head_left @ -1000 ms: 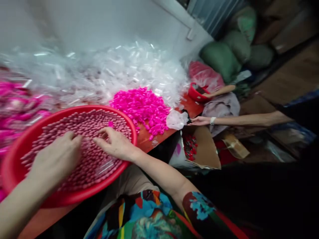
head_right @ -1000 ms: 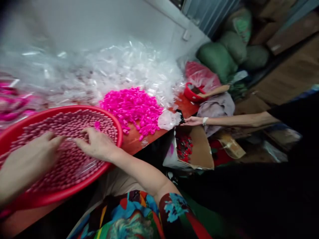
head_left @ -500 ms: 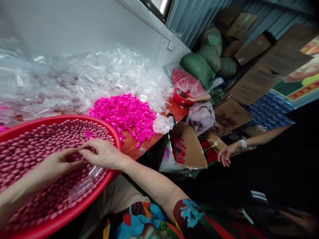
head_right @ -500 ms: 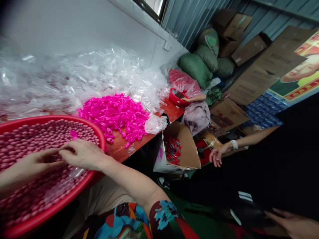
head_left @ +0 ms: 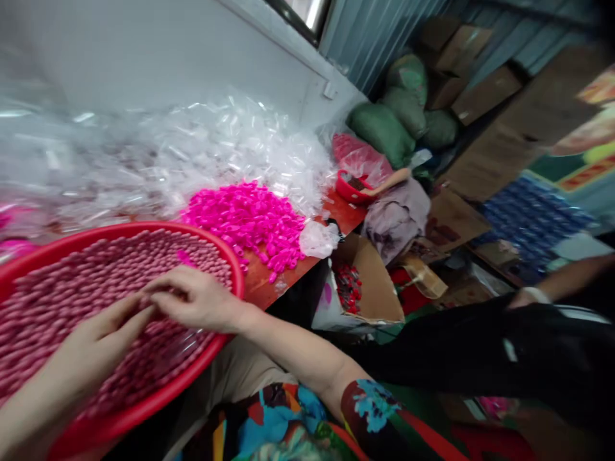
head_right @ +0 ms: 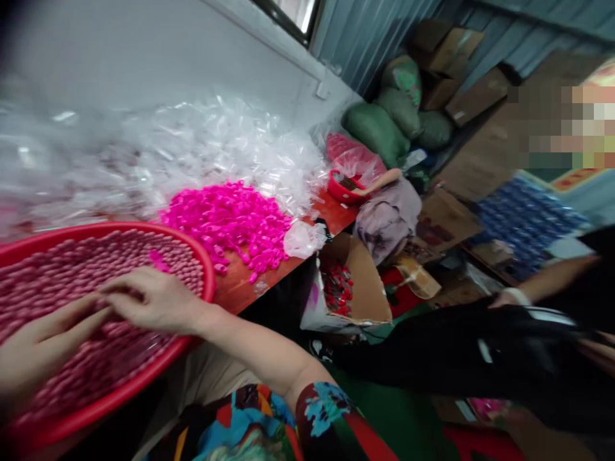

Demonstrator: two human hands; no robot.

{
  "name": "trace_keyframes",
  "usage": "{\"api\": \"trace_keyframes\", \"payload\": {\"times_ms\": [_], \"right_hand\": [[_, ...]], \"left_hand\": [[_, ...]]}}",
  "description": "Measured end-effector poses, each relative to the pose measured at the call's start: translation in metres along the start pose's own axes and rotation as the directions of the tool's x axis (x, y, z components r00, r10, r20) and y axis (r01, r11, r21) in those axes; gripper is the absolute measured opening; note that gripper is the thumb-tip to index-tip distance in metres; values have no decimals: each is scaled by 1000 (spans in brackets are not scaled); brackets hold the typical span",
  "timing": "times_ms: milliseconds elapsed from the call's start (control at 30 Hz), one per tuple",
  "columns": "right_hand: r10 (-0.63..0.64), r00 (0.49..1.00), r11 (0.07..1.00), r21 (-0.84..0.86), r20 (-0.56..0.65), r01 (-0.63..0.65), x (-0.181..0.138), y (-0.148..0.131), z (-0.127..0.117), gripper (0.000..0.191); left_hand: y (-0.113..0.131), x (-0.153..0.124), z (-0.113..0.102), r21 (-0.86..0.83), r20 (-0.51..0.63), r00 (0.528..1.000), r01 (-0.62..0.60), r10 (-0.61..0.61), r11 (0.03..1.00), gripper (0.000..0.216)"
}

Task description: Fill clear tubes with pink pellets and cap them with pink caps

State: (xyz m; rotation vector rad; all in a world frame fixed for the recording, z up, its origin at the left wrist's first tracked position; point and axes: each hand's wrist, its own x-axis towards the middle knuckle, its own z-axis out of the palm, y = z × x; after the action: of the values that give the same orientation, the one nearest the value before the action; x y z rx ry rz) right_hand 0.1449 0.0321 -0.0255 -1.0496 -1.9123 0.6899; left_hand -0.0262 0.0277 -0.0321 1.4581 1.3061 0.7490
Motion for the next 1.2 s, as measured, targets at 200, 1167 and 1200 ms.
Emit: {"api": "trace_keyframes", "payload": {"times_ms": [200,1167,1200], "right_hand": [[188,971,960,237,-145,-151,-21,-10,-17,18],[232,971,968,-89,-52,-235,0,26,-65,26],[244,967,961,-111,-79,-252,3,28,-66,26]], "left_hand": [[33,-47,15,-672,117,980,195,-158,714,32],[22,-54,9,-944,69,959,152,-275,293,16],[21,-54,10,-931,65,955,162,-288,327,15]]}}
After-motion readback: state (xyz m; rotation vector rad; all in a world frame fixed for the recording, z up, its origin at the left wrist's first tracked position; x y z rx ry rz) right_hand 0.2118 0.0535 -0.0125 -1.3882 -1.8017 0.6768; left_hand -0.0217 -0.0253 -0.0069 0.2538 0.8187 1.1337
